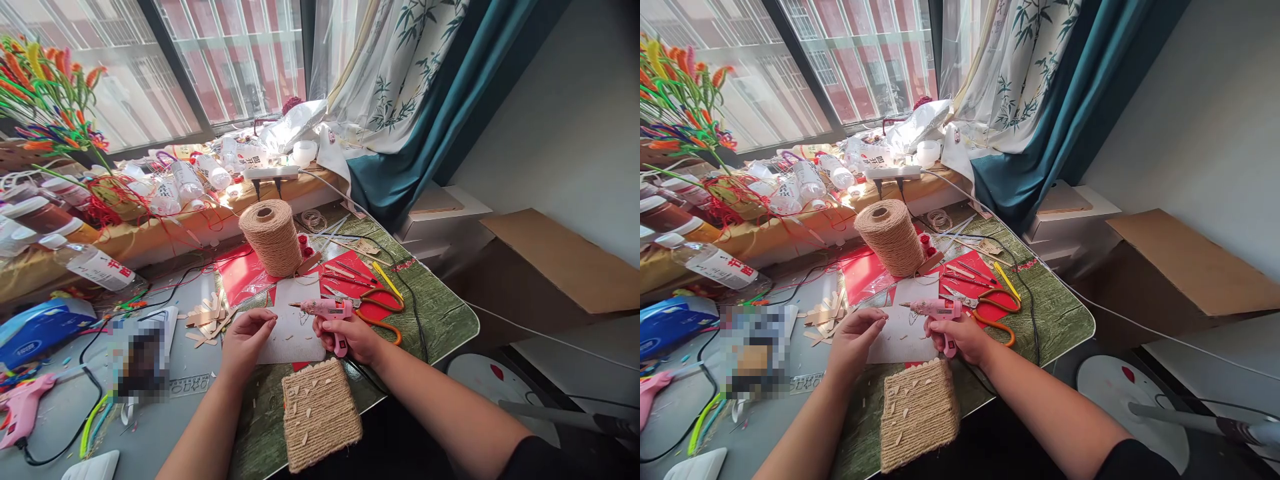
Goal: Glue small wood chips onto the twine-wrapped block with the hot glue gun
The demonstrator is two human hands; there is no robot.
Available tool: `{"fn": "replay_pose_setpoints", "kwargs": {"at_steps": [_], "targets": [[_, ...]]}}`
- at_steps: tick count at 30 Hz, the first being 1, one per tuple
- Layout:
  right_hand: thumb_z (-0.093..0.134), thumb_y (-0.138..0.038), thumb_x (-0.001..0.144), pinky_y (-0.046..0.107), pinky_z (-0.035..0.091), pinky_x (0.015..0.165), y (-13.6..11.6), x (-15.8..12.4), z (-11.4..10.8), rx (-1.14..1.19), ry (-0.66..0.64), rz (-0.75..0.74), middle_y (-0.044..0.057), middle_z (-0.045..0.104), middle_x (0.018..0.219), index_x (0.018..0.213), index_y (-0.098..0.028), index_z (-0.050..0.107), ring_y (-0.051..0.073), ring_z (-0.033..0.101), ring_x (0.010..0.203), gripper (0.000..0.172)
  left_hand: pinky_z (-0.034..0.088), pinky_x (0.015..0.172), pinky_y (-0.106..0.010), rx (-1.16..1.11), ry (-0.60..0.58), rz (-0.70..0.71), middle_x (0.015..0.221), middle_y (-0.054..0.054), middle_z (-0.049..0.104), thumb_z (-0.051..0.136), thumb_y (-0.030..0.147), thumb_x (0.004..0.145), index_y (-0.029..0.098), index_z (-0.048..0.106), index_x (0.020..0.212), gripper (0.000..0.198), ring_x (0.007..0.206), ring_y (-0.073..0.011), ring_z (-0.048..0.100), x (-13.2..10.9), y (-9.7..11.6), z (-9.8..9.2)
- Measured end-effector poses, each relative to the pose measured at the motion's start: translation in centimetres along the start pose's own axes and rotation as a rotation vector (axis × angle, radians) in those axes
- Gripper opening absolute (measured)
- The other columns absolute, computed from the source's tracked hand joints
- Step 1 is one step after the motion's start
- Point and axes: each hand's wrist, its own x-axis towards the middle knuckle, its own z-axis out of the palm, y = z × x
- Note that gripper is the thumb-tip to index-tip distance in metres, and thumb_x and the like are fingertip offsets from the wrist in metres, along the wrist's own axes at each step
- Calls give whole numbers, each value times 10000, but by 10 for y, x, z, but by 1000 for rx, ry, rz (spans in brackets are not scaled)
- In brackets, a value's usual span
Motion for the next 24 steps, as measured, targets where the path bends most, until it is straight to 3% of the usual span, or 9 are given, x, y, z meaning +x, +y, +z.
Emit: {"fn": "replay_pose_setpoints", "kwargs": {"at_steps": [5, 15, 24], "targets": [[750, -326, 832, 232, 397, 505, -1, 0, 1, -12, -12, -11, 20, 650, 824, 951, -160, 738, 86, 502, 544, 205, 554, 763, -271, -37, 13, -47, 882, -41, 727, 857, 290, 790, 202, 734, 916, 197, 828, -167, 673, -2, 4, 1], [768, -363, 822, 233, 400, 522, 0, 0, 0, -29, -7, 8, 28, 647, 837, 858, -160, 699, 87, 497, 563, 217, 551, 756, -259, -45, -10, -83, 880, -38, 738, 862, 274, 791, 213, 763, 935, 185, 821, -159, 675, -3, -1, -1], [771, -355, 821, 229, 384, 511, 2, 1, -1, -26, 4, 10, 29, 645, 836, 903, -156, 713, 89, 499, 563, 222, 534, 909, -300, -137, -52, 5, 963, -44, 736, 830, 218, 820, 232, 760, 862, 83, 985, -183, 657, 0, -6, -3]]}}
